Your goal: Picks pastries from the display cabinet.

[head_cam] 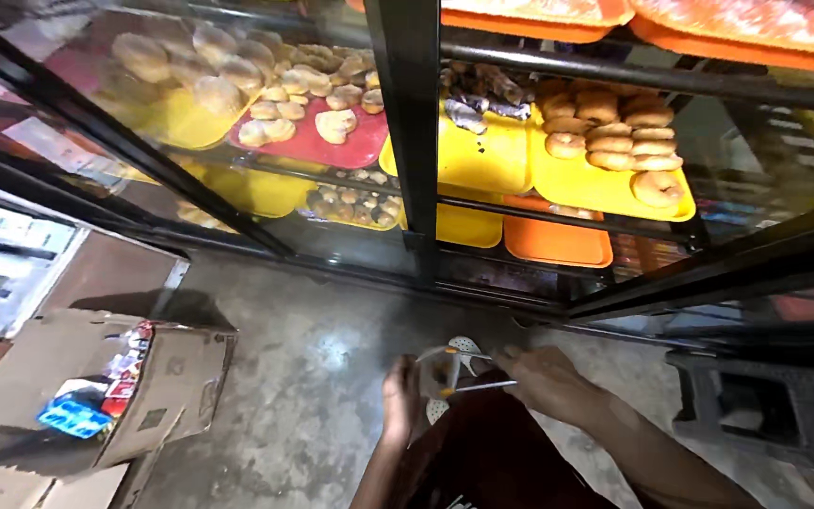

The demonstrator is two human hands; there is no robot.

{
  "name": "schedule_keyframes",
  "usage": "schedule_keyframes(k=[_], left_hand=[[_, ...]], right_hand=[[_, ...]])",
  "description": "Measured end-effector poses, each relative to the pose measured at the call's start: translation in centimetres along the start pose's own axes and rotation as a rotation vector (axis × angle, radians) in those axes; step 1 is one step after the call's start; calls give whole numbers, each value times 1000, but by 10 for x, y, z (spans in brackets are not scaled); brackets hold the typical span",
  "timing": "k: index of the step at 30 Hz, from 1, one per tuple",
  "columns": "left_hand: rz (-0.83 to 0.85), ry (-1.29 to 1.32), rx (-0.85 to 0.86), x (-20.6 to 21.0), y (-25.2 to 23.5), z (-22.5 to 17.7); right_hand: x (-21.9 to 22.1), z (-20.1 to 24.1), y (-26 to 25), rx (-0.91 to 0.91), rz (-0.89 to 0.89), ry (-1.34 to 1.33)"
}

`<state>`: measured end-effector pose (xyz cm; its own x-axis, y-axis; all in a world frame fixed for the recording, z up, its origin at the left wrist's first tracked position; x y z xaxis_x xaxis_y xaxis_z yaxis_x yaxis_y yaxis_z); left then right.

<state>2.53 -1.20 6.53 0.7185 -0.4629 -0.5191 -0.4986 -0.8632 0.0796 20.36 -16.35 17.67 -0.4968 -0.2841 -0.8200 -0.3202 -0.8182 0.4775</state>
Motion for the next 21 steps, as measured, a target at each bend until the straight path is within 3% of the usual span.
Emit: schedule_keyframes(k=[7, 11, 14, 18, 21], left_hand=[[94, 352, -233, 20, 2, -10], [147, 334, -171, 29, 0, -22], [81, 278, -126, 31, -10, -17], [-30, 293, -194, 23, -17, -11], [-95, 366, -224, 19, -16, -7]], right_hand=[[-36, -45, 36, 57, -78, -21], [-31, -36, 29, 96, -35, 72], [-37, -41, 30, 61, -33, 49], [-60, -81, 53, -40, -368, -146], [-80, -103, 51, 11, -632, -93]])
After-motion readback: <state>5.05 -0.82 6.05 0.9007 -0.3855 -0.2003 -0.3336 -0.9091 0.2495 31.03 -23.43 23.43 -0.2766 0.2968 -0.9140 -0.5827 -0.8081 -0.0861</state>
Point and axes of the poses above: each hand's wrist, its own y-axis away from the middle knuckle, its own x-axis out of the palm, z = x × y, the point moved 1 cm from there along -y, towards the middle knuckle, and after that the axes turned 12 degrees about -z, right-handed, at the moved point
